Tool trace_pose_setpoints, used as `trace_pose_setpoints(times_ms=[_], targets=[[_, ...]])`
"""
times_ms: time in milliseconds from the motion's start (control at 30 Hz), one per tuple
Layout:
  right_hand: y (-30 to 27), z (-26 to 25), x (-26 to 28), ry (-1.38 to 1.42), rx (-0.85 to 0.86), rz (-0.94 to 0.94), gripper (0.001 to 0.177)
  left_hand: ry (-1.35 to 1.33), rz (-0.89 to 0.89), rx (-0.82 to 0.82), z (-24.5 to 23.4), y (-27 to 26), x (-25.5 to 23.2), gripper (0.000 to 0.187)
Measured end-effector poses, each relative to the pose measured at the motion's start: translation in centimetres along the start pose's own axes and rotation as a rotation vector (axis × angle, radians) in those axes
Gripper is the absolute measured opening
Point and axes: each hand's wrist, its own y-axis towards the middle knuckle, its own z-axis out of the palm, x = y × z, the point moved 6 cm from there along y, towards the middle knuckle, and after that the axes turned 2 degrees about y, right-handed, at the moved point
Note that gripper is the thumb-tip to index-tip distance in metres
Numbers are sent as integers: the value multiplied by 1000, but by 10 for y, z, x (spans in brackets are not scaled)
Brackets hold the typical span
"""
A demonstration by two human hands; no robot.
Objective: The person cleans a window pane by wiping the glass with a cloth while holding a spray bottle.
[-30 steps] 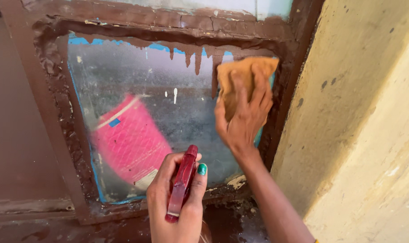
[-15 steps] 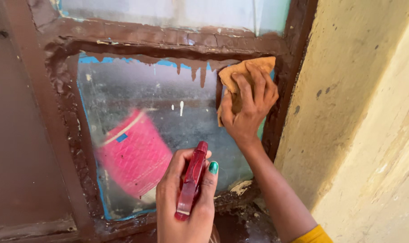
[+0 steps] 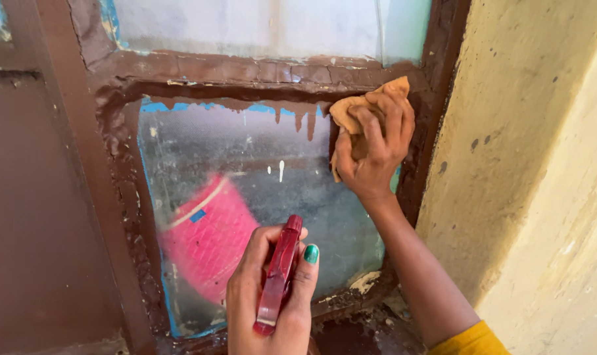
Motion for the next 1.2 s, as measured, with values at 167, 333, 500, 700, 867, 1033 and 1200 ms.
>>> trace_pose_setpoints(times_ms=[167,333,500,700,867,1033,1200], targets=[[-15,-6,12,-31,-9,16,27,27,-39,40,-3,6,17,28],[-41,-14,17,-66,17,74,28,-23,45,61,1,10,21,27],[-81,-23,24,-52,63,198,38,6,-14,-114,10,11,30,32],[-115,-29,33,6,205,394,49,-7,95,-139,48,18,45,33],[-129,-48,34,109,451,377,81,59,28,-163,63,20,66,40],[-147,-47,28,214,450,402,83,56,146,-218,75,11,92,37],[-143,-42,17,221,324,583,64,-4,290,-279,78,22,149,38]])
